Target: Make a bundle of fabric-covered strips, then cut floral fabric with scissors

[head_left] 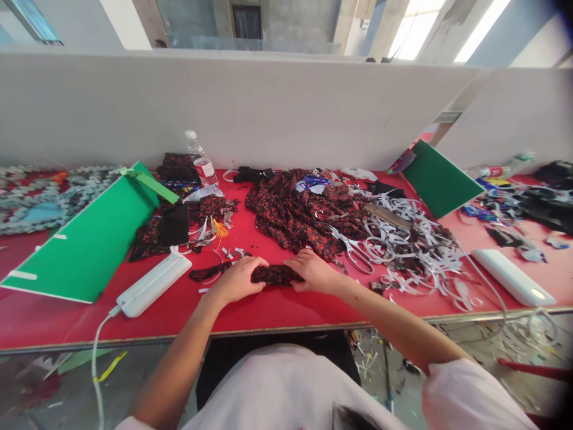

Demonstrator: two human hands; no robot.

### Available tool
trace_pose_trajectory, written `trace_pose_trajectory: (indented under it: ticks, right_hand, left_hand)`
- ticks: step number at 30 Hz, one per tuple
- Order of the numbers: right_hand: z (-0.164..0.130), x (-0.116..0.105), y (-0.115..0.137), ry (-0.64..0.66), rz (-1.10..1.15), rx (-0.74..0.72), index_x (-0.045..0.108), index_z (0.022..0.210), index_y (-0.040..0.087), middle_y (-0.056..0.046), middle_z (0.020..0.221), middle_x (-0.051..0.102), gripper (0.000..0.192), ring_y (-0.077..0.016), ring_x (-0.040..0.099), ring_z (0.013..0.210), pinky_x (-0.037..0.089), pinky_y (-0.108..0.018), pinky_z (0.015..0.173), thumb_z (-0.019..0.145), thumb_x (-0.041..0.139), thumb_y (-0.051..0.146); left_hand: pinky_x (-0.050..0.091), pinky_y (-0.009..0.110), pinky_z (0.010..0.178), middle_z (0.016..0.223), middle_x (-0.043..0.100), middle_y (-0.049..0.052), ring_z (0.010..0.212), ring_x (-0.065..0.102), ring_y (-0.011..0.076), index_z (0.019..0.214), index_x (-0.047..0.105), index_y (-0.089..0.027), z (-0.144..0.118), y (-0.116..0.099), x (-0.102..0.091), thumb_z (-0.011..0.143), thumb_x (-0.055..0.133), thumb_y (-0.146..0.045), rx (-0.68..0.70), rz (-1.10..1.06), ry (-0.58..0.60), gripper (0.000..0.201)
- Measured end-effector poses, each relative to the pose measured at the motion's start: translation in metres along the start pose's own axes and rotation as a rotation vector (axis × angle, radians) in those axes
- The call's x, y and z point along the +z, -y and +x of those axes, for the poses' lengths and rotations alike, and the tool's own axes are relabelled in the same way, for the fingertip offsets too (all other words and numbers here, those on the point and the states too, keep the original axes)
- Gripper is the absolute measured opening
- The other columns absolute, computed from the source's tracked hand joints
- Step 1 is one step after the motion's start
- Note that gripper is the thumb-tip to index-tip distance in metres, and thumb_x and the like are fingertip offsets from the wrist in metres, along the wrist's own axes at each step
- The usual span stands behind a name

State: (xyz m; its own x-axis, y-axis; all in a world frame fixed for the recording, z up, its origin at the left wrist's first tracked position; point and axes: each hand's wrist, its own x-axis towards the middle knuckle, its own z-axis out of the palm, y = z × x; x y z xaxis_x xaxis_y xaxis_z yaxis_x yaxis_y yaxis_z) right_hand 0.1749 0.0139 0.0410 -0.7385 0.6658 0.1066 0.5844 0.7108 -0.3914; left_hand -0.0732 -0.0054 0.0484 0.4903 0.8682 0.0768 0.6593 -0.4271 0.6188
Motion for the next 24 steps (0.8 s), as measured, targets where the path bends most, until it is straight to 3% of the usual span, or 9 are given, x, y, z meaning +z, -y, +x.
trace_pose_trajectory:
  ticks: [2,4,6,9,11,16,20,22,24]
  right_hand:
    - [-0.007,-0.002,-0.001,-0.060,0.393,0.097,0.057,0.115,0.011,-0.012,0.101,0.065,0.047,-0.0210,0.060,0.092,0.043,-0.036,0.085,0.070,0.058,0.023]
    - [-0.014,-0.001,0.000,-0.097,0.869,0.187,0.059,0.110,0.014,-0.007,0.093,0.067,0.042,-0.0160,0.061,0.080,0.046,-0.029,0.073,0.072,0.058,0.030]
    - [-0.018,0.004,0.005,-0.108,1.276,0.226,0.063,0.099,0.015,-0.002,0.077,0.066,0.040,-0.0118,0.059,0.064,0.045,-0.023,0.061,0.068,0.063,0.040]
    - [-0.016,0.018,0.020,-0.090,1.661,0.235,0.066,0.081,0.013,0.001,0.062,0.061,0.043,-0.0078,0.051,0.049,0.038,-0.018,0.048,0.057,0.072,0.048]
    - [-0.012,0.027,0.029,-0.106,1.791,0.247,0.066,0.075,0.013,0.000,0.060,0.060,0.044,-0.0084,0.050,0.048,0.038,-0.019,0.047,0.054,0.074,0.051]
    - [-0.009,0.023,0.031,-0.145,1.766,0.286,0.067,0.077,0.014,0.000,0.062,0.061,0.036,-0.0111,0.054,0.055,0.045,-0.025,0.060,0.060,0.074,0.044]
    - [-0.007,-0.010,0.021,-0.429,1.463,0.331,0.066,0.095,0.018,-0.004,0.090,0.066,0.030,-0.0146,0.058,0.084,0.043,-0.029,0.083,0.075,0.065,0.040]
    - [-0.002,-0.027,0.022,-0.470,1.297,0.286,0.062,0.105,0.019,-0.005,0.100,0.063,0.040,-0.0159,0.056,0.091,0.042,-0.030,0.085,0.072,0.068,0.041]
    - [0.005,-0.038,0.025,-0.490,1.136,0.287,0.064,0.098,0.017,-0.004,0.092,0.062,0.038,-0.0146,0.055,0.083,0.042,-0.028,0.079,0.068,0.072,0.038]
  left_hand:
    - [0.037,0.039,0.098,0.127,0.053,0.010,0.116,0.049,0.0248,0.123,0.049,-0.023,0.001,-0.003,-0.014,0.071,0.062,-0.047,-0.017,-0.259,-0.044,0.058]
    - [0.032,0.040,0.102,0.139,0.041,0.015,0.127,0.038,0.0271,0.135,0.033,-0.021,0.005,-0.010,-0.020,0.068,0.055,-0.064,0.031,-0.592,-0.172,0.083]
    - [0.032,0.043,0.102,0.137,0.042,0.019,0.127,0.037,0.0293,0.140,0.023,-0.018,0.011,-0.021,-0.017,0.065,0.046,-0.074,0.055,-0.878,-0.226,0.096]
    - [0.039,0.049,0.094,0.126,0.053,0.022,0.118,0.047,0.0344,0.132,0.039,-0.014,0.022,-0.043,0.002,0.058,0.049,-0.078,-0.011,-1.098,-0.078,0.098]
    - [0.042,0.051,0.089,0.118,0.059,0.020,0.111,0.053,0.0351,0.124,0.050,-0.015,0.027,-0.057,0.013,0.060,0.054,-0.073,-0.086,-1.167,-0.044,0.087]
    - [0.050,0.044,0.079,0.097,0.069,0.014,0.088,0.065,0.0280,0.106,0.063,-0.013,0.030,-0.073,0.015,0.073,0.063,-0.041,-0.291,-1.298,-0.148,0.043]
    - [0.052,0.035,0.070,0.084,0.072,0.009,0.076,0.066,0.0232,0.099,0.066,-0.012,0.030,-0.074,0.010,0.072,0.065,-0.036,-0.360,-1.182,-0.263,0.036]
    - [0.052,0.033,0.069,0.082,0.072,0.007,0.076,0.066,0.0222,0.096,0.067,-0.013,0.030,-0.074,0.010,0.072,0.065,-0.037,-0.373,-1.076,-0.280,0.035]
    - [0.052,0.030,0.067,0.081,0.071,0.006,0.075,0.065,0.0215,0.093,0.068,-0.013,0.030,-0.074,0.009,0.071,0.066,-0.039,-0.391,-0.963,-0.289,0.034]
